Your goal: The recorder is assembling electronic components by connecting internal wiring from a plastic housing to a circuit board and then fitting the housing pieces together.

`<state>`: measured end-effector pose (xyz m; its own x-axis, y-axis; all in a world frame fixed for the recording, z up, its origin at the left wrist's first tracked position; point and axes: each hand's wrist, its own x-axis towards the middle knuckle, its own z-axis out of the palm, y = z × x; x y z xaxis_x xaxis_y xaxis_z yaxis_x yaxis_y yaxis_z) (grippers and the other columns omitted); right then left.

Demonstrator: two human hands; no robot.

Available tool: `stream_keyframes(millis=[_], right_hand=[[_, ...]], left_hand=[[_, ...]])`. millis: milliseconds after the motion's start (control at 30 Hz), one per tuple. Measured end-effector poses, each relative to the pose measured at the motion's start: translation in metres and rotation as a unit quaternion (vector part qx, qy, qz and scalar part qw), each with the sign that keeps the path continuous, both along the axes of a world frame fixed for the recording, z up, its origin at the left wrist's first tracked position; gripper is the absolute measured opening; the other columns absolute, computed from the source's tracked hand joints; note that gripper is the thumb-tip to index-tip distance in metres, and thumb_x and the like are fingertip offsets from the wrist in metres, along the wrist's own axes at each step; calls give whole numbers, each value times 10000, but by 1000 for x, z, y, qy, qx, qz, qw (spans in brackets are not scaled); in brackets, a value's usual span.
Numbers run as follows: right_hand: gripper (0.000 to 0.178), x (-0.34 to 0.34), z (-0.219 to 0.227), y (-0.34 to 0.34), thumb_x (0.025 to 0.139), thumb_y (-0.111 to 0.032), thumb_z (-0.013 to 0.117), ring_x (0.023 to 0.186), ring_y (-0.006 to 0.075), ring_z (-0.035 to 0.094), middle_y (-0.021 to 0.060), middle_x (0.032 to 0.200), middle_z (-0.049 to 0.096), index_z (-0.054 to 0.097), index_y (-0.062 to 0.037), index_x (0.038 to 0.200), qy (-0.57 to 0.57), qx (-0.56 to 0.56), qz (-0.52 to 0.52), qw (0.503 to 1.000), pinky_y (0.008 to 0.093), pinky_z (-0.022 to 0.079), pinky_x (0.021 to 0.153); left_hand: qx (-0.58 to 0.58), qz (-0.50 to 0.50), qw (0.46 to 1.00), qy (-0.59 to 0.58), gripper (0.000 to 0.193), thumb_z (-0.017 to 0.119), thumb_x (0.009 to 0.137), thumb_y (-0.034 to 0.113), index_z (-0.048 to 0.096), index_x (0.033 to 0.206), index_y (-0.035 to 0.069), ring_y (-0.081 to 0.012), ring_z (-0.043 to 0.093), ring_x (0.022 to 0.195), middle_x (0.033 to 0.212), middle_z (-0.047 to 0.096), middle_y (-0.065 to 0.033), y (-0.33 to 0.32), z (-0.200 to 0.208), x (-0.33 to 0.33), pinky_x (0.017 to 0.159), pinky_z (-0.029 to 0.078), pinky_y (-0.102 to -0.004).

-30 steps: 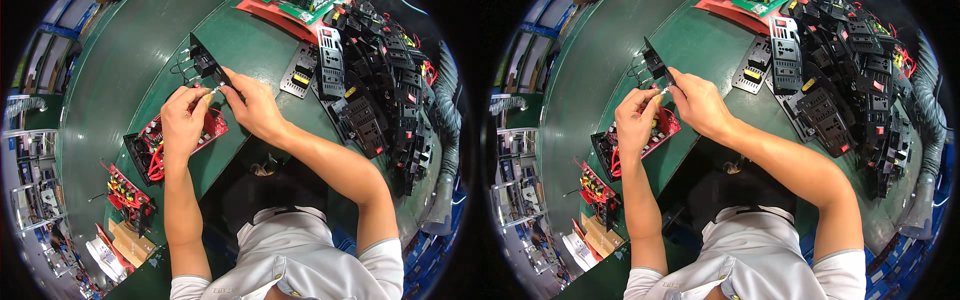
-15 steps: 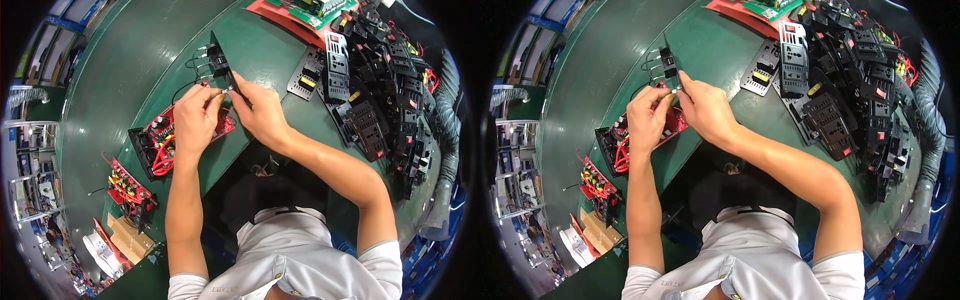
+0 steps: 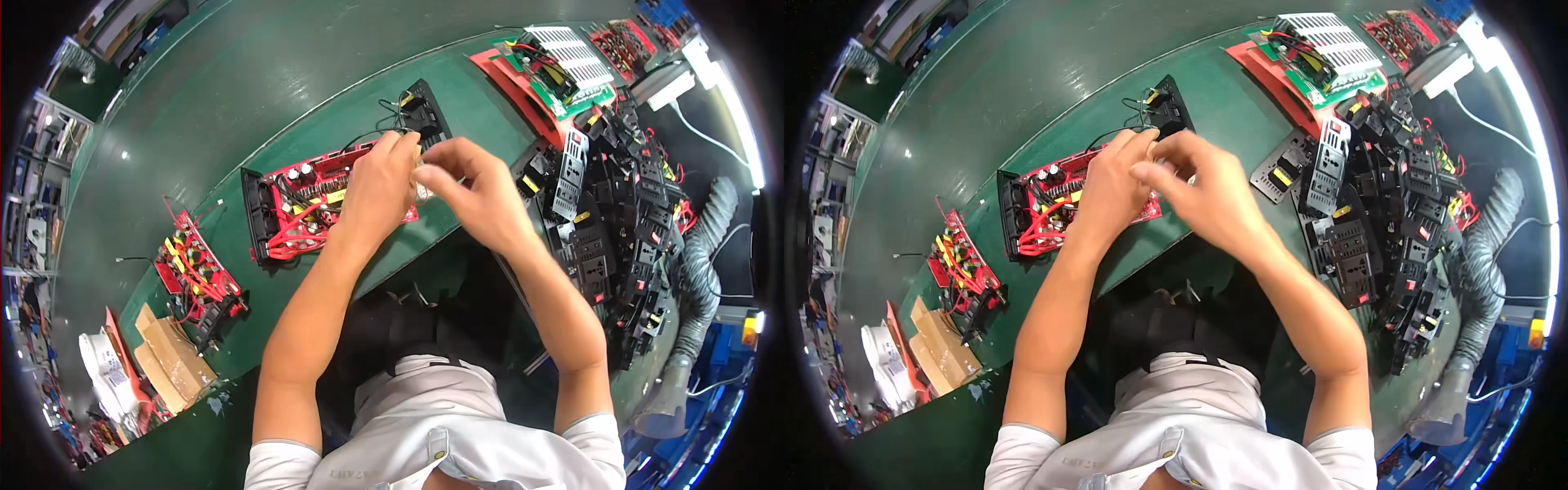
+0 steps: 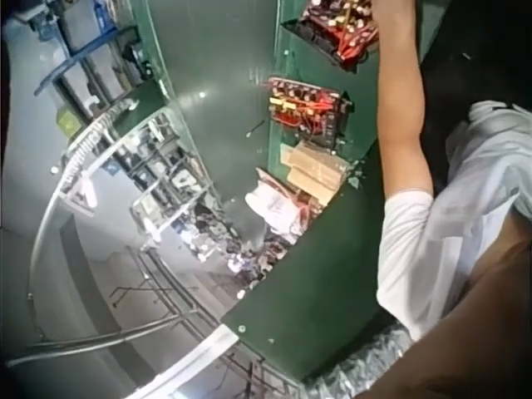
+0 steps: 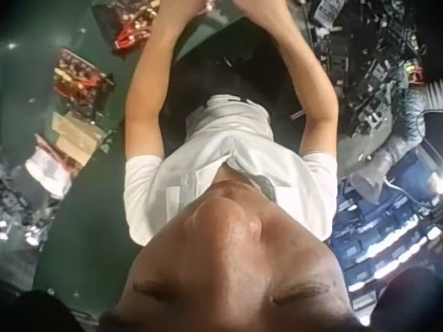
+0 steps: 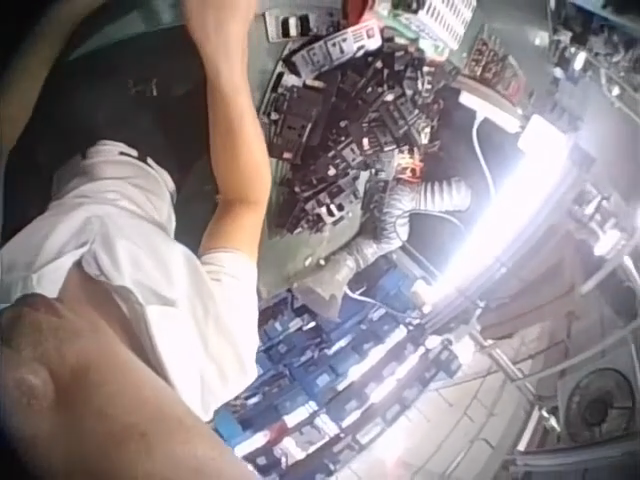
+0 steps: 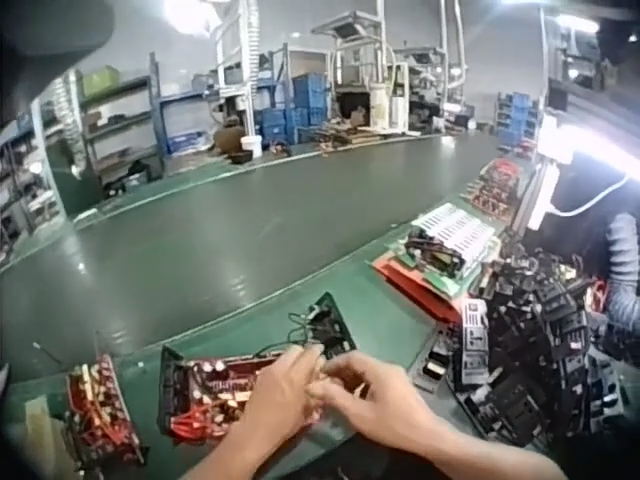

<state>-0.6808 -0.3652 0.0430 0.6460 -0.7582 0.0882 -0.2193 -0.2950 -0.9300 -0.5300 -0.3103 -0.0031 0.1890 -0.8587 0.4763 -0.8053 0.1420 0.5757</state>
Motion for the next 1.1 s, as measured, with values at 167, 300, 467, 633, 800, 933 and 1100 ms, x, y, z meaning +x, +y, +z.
stream_keyframes(millis=[167,300,467,633,800,933,1100], right_hand=[[198,6,-3,-10,941,-162,672,700,68,558,24,796,670,659,35,948,9,61,12,998,236,456,637],[204,-11,-17,-36,936,-201,692,631,49,536,-10,726,635,657,-3,903,-8,90,-26,996,214,415,549],[198,-22,-21,-29,932,-226,704,641,52,547,-18,740,631,659,-34,909,-1,130,-19,991,205,418,563],[160,-25,-16,-29,941,-206,658,681,55,553,-25,765,622,649,-46,931,-26,228,16,973,213,423,599],[105,-20,-25,-37,921,-183,640,621,44,491,-54,716,555,633,-87,878,-86,419,31,903,211,380,561],[162,-16,-15,-33,914,-226,670,587,28,445,-58,659,531,655,-65,896,-59,251,11,966,202,306,522],[141,-8,-18,-35,906,-194,655,582,31,439,-54,652,531,655,-55,880,-55,252,-7,966,208,301,516]], left_hand=[[-4,-42,999,24,314,666,787,-5,662,1099,25,-371,655,824,963,630,-164,-3,2,3,693,540,-434],[22,-125,973,193,257,682,843,45,690,1098,17,-225,678,738,936,661,-113,2,24,1,665,543,-322],[52,-114,970,208,152,696,861,64,722,995,-2,-196,672,712,857,667,-114,5,27,-1,628,526,-306],[-15,-116,979,169,132,712,839,63,723,958,8,-225,670,721,865,661,-111,2,20,-1,637,524,-330],[-5,-84,995,49,213,736,772,-3,722,984,15,-232,650,766,910,652,-95,4,21,0,670,512,-314],[-75,-62,995,7,212,754,766,0,735,976,8,-227,639,779,882,634,-87,-1,24,0,696,516,-316],[-63,-51,996,29,196,735,785,-19,735,979,8,-210,632,780,887,632,-86,-1,22,-3,690,510,-308]])
